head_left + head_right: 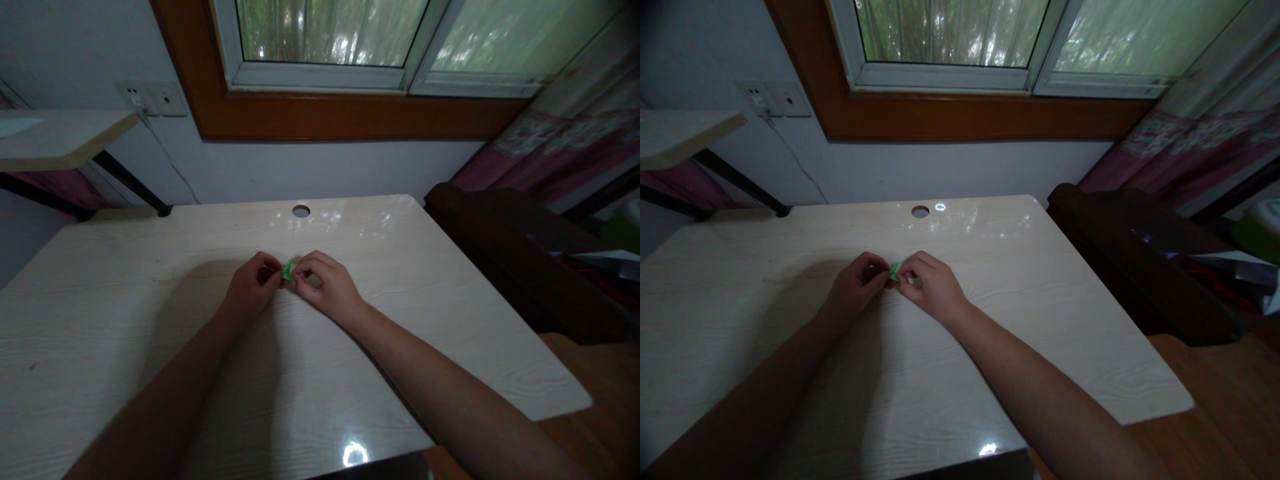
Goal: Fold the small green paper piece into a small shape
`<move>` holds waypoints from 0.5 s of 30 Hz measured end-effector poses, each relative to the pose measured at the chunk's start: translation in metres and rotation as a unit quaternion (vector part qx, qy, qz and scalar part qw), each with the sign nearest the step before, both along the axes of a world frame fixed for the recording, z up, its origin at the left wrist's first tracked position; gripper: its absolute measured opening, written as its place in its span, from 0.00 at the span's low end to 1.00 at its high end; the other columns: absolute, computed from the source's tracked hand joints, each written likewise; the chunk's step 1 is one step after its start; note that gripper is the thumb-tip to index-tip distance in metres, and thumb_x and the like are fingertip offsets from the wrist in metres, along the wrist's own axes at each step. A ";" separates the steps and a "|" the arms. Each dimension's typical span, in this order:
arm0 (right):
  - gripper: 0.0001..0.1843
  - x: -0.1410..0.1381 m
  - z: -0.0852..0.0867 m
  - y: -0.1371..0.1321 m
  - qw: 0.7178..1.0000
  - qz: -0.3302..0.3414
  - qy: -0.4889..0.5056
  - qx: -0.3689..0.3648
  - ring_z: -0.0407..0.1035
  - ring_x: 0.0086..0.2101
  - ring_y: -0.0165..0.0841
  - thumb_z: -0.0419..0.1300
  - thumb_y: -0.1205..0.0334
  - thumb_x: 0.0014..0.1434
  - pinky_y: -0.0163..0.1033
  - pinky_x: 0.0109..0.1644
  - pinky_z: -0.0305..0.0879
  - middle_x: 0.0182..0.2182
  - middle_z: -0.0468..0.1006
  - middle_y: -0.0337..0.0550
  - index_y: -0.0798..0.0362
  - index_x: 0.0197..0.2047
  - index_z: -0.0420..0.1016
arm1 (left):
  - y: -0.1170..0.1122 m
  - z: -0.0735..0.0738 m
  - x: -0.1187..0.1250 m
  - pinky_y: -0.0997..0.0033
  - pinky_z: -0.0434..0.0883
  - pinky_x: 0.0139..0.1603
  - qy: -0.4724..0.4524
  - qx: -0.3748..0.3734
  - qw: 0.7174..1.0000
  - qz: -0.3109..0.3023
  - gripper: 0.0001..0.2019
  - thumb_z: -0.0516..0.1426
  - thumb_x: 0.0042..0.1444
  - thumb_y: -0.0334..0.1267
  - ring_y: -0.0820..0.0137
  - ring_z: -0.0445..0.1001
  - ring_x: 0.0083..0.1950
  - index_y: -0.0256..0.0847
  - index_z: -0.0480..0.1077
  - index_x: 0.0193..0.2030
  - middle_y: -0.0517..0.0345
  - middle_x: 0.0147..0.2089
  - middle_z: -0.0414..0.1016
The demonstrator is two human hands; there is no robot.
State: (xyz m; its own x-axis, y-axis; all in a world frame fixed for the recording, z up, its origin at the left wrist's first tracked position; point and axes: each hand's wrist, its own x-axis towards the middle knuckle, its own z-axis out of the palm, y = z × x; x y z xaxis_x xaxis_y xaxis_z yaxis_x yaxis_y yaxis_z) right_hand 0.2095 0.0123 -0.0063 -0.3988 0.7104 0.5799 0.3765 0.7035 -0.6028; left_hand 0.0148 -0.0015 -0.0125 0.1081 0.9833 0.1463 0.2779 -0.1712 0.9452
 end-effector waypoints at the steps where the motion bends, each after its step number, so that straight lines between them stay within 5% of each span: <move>1: 0.03 0.000 0.000 0.000 1.000 0.002 -0.003 0.007 0.71 0.35 0.32 0.61 0.68 0.60 0.38 0.40 0.69 0.33 0.76 0.43 0.51 0.35 0.73 | 0.001 -0.001 -0.001 0.71 0.75 0.38 -0.006 -0.002 1.000 0.001 0.07 0.61 0.58 0.38 0.68 0.81 0.35 0.40 0.68 0.40 0.59 0.34 0.77; 15: 0.02 0.001 0.004 -0.003 0.998 0.016 0.001 0.059 0.73 0.38 0.34 0.60 0.66 0.62 0.40 0.42 0.72 0.37 0.78 0.47 0.52 0.39 0.75 | 0.001 -0.002 0.001 0.69 0.77 0.38 -0.049 -0.024 0.998 -0.018 0.12 0.62 0.57 0.45 0.68 0.81 0.33 0.40 0.70 0.42 0.58 0.33 0.80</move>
State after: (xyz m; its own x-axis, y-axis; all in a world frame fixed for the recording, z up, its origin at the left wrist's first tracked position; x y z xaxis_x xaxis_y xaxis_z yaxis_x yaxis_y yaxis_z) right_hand 0.2105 0.0089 -0.0023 -0.4187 0.6237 0.6600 0.3524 0.7815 -0.5149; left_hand 0.0154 -0.0006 -0.0145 0.1317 0.9852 0.1100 0.1780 -0.1327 0.9750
